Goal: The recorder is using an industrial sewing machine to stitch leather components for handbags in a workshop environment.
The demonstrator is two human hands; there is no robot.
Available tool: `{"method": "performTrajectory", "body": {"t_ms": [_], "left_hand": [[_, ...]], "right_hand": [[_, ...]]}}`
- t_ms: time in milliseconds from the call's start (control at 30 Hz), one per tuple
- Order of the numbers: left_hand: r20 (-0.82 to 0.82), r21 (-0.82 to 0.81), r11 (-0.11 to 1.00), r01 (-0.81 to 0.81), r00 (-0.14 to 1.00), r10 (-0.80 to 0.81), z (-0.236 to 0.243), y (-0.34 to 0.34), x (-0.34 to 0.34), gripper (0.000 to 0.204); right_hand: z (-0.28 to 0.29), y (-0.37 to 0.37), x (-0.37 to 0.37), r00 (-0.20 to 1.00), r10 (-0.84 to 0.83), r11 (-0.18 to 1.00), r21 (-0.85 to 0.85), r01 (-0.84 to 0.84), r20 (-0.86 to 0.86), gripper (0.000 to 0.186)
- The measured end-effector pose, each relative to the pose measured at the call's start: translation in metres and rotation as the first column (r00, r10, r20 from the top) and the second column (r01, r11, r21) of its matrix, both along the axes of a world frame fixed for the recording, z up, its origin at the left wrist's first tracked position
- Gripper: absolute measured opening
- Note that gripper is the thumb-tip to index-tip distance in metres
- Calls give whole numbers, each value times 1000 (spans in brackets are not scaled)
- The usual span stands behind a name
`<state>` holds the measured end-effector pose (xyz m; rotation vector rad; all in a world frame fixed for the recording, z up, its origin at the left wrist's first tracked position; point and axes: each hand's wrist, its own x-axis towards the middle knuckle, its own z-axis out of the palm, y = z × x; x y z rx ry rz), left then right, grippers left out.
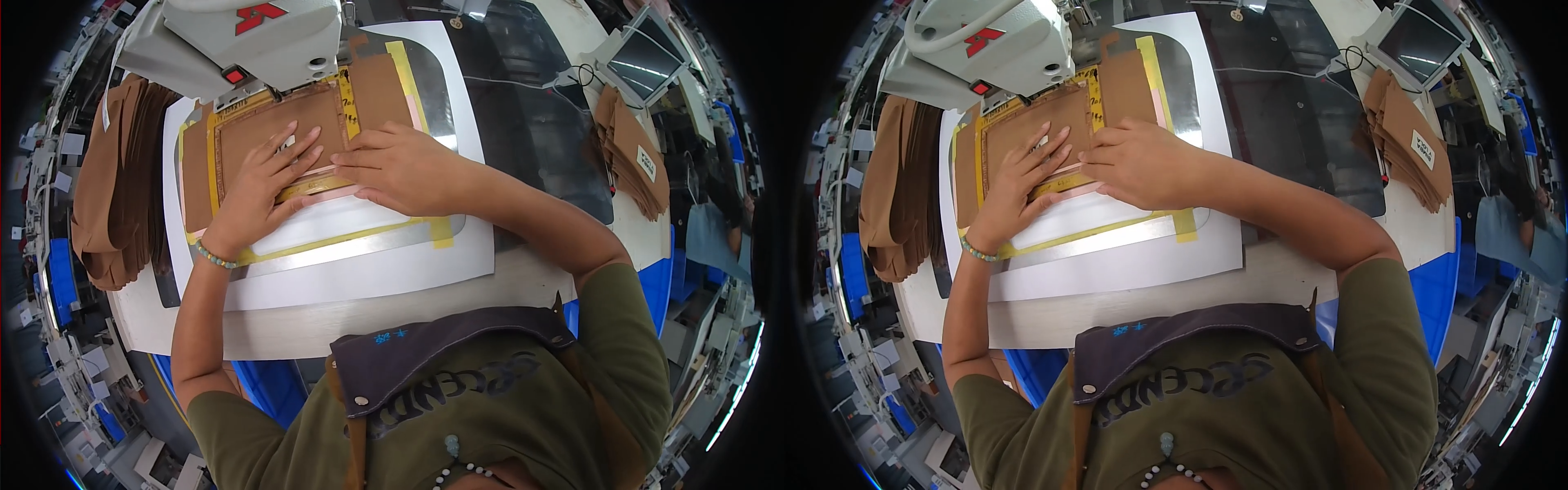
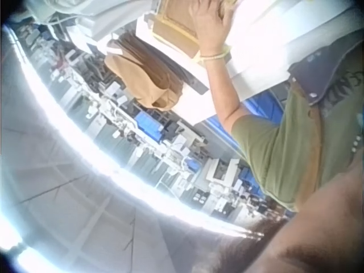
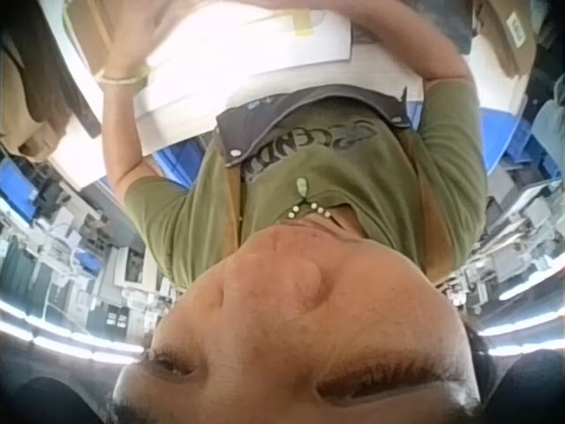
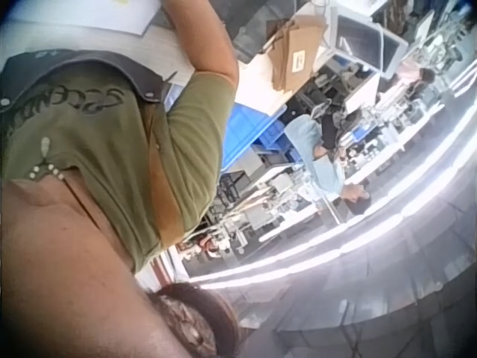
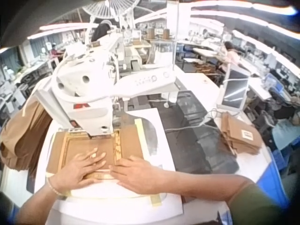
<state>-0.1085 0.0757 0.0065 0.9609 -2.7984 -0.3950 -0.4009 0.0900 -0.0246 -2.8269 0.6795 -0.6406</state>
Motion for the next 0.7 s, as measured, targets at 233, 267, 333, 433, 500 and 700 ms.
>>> {"method": "performTrajectory", "body": {"t_ms": [233,267,333,433,500,700], "left_hand": [[6,9,999,48,999,-48,5,-4,-2,64],[29,20,999,42,999,-42,5,-5,-1,64],[-27,55,996,68,997,-66,5,-9,-2,60],[-35,48,997,67,997,-66,5,-15,-3,56],[-5,57,996,61,998,-61,5,-18,-3,55],[-7,36,998,53,999,-53,4,-24,-3,56]], "right_hand": [[4,4,-4,999,-45,998,32,45,7,36],[4,4,-3,998,-57,997,59,57,-1,37],[3,5,-4,998,-55,998,21,54,23,36],[-1,4,-4,996,-70,997,-12,71,49,34],[-3,2,-4,995,-77,997,-17,78,64,33],[4,-14,-20,983,-150,988,-29,154,110,30]]}}
